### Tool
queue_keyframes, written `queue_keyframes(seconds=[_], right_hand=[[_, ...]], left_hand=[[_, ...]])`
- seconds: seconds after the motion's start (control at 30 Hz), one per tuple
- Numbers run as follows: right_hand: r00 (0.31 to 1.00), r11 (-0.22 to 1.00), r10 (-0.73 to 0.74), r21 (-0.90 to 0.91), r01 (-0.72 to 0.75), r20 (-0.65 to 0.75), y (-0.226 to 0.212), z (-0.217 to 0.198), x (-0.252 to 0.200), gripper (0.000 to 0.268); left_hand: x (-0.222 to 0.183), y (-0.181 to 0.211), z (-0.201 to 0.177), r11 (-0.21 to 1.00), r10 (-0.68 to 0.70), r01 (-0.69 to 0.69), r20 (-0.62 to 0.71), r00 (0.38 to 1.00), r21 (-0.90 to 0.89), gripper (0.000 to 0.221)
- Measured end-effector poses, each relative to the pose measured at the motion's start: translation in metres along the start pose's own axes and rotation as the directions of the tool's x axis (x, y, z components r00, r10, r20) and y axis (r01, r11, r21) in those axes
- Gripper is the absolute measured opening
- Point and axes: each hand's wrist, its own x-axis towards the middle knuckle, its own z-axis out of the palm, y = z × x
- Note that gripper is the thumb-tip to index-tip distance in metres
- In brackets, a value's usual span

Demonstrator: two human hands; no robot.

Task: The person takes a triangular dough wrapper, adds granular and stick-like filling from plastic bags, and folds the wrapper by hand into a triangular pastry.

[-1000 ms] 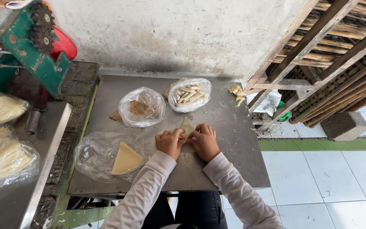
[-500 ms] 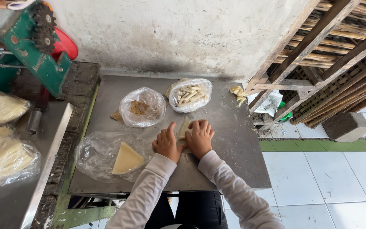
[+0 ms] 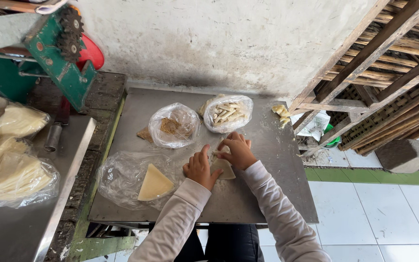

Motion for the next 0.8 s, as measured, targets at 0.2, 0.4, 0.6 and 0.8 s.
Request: queue_keyframes(seconds=[0.2,0.4,0.6,0.8], right_hand=[[0.997,0.966,0.053,0.255,-0.037,-0.055,0.015,0.003,0.017,0.015],[0.994,0.757,-0.036,0.646,0.096,-0.105,-0.015,0.005,0.087,0.017],[0.981,0.728,0.116,0.685,0.020,-0.153,-0.032,-0.017,0.120,0.017],[0.919,0.990,0.108,0.128,-0.064,-0.380,-0.007,-0.059,0.108,0.015]], left_hand=[[0.000,-0.001,-0.002,0.999,-0.039,0.041,0.075,0.996,-0.021,0.101],[-0.002,0.002,-0.003,0.996,-0.041,0.046,0.065,0.997,-0.077,0.099],[-0.002,0.001,-0.007,0.994,-0.019,0.026,0.067,0.998,-0.104,0.091],[0.001,0.005,-0.008,0.999,-0.007,0.009,0.051,0.999,-0.038,0.085]])
